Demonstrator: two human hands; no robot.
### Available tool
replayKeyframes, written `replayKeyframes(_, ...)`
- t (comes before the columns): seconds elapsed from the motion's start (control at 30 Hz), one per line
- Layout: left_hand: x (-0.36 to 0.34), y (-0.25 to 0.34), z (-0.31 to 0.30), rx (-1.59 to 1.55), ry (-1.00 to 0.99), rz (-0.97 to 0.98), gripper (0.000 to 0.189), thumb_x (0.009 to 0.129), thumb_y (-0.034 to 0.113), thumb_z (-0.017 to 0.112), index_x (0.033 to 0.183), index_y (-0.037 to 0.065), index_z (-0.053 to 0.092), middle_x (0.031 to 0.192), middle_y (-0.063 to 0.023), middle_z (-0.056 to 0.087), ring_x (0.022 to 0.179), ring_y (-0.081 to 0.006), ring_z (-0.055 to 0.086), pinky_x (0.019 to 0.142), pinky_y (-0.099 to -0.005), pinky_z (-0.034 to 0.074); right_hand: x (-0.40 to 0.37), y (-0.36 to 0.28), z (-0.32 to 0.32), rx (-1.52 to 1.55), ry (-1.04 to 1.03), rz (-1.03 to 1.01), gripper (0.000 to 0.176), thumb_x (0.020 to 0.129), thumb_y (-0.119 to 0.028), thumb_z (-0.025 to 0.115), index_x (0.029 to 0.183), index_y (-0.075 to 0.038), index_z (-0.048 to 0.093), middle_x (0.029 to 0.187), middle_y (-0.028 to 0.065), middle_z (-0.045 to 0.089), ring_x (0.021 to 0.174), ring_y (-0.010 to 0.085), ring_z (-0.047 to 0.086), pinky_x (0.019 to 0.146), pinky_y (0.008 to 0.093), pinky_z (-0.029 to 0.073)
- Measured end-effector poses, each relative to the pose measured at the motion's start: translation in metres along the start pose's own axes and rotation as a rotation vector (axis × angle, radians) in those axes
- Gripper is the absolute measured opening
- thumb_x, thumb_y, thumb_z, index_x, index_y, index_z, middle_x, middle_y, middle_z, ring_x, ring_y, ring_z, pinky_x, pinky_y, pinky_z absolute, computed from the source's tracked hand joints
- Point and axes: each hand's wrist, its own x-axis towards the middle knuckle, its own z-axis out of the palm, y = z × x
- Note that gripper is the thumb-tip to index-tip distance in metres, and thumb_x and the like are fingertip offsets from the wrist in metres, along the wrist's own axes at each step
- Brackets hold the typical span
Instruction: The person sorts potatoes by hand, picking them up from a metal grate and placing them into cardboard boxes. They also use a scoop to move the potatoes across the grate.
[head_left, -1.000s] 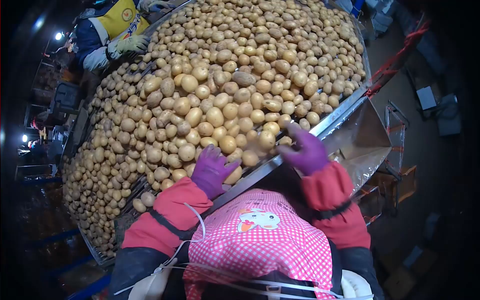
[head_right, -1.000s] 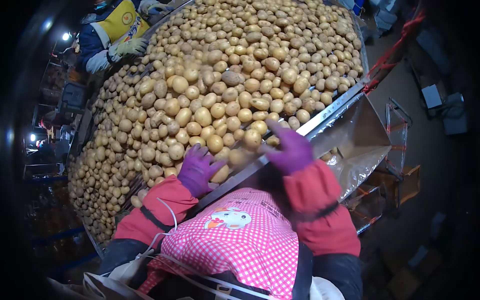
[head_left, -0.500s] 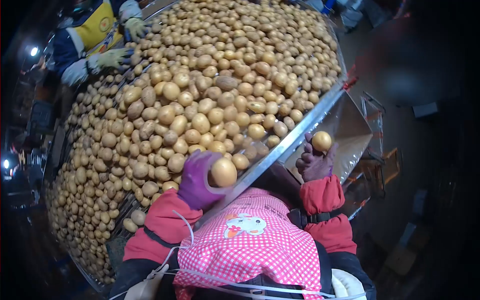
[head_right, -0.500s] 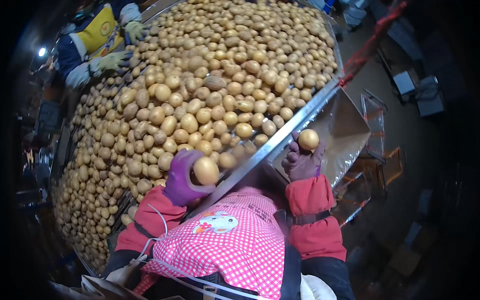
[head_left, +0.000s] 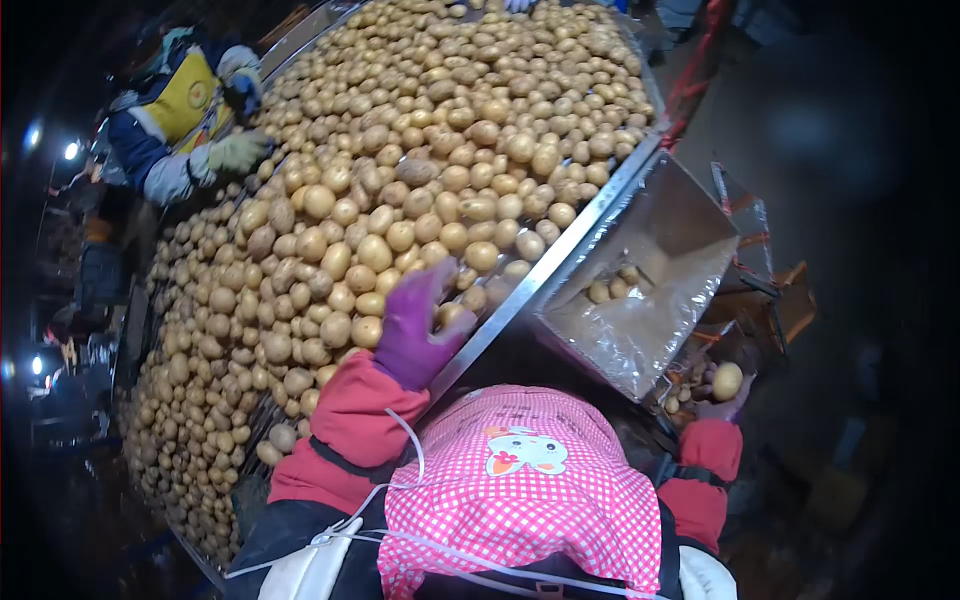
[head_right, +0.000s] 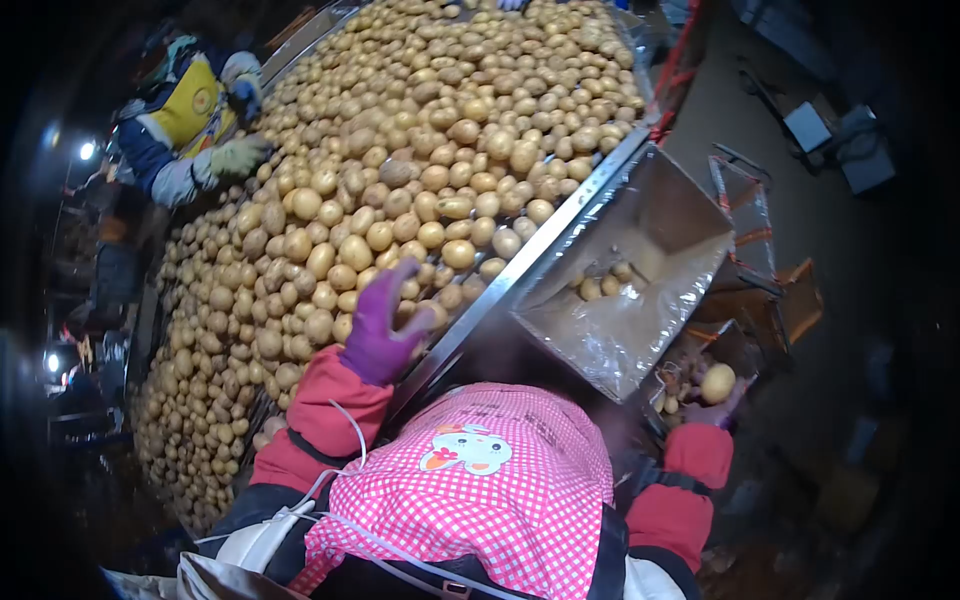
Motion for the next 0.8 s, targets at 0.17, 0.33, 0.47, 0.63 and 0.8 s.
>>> replayKeyframes(0.17, -0.038, -0.058, -0.058, 0.156, 0.3, -0.282, 0.059, 0.084, 0.009, 0.07, 0.138, 0.002, 0.049, 0.128, -0.0185, 0.06, 0.12, -0.0295, 0.057, 0.102, -0.0388, 0.045, 0.072, 0.014, -0.017, -0.157, -0.05, -0.146, 0.058, 0.094, -0.048, 0.057, 0.133, -0.005, 0.049, 0.098, 0.0043, 0.058, 0.07, 0.0122, 0.051, 0.056, 0.0232, 0.042)
replayKeyframes(0.33, -0.088, -0.078, -0.089, 0.267, 0.297, -0.339, 0.059, 0.081, 0.012, 0.073, 0.136, 0.004, 0.053, 0.127, -0.0169, 0.061, 0.119, -0.0303, 0.058, 0.101, -0.04, 0.046, -0.097, 0.09, 0.21, -0.774, -1.134, -0.12, 0.036, 0.087, -0.011, 0.069, 0.12, -0.001, 0.063, 0.1, 0.0088, 0.068, 0.085, 0.016, 0.066, 0.071, 0.026, 0.054)
replayKeyframes(0.47, -0.111, -0.073, -0.1, 0.212, 0.305, -0.412, 0.061, 0.077, 0.013, 0.077, 0.133, 0.006, 0.055, 0.124, -0.0157, 0.062, 0.115, -0.033, 0.059, 0.1, -0.0419, 0.046, -0.218, 0.219, 0.283, -1.55, -1.704, -0.943, 0.063, 0.083, -0.039, 0.072, 0.138, -0.013, 0.054, 0.107, 0.0171, 0.067, 0.101, 0.0328, 0.066, 0.093, 0.0417, 0.05)
replayKeyframes(0.63, -0.13, -0.075, -0.117, 0.261, 0.253, -0.391, 0.062, 0.074, 0.015, 0.078, 0.131, 0.007, 0.057, 0.124, -0.0138, 0.063, 0.117, -0.0341, 0.058, 0.102, -0.044, 0.045, -0.249, 0.254, 0.309, -1.429, -1.763, -0.562, 0.049, 0.091, -0.048, 0.059, 0.117, -0.007, 0.06, 0.088, 0.0129, 0.066, 0.077, 0.0279, 0.067, 0.069, 0.0393, 0.053)
replayKeyframes(0.8, -0.096, -0.074, -0.106, 0.209, 0.119, -0.134, 0.057, 0.075, 0.025, 0.076, 0.128, 0.01, 0.06, 0.125, -0.0128, 0.061, 0.119, -0.0343, 0.055, 0.104, -0.0485, 0.042, -0.187, 0.202, 0.27, -0.807, -1.042, 0.411, 0.067, 0.092, -0.067, 0.046, 0.096, -0.002, 0.062, 0.058, 0.0076, 0.056, 0.039, 0.0177, 0.048, 0.037, 0.0281, 0.038)
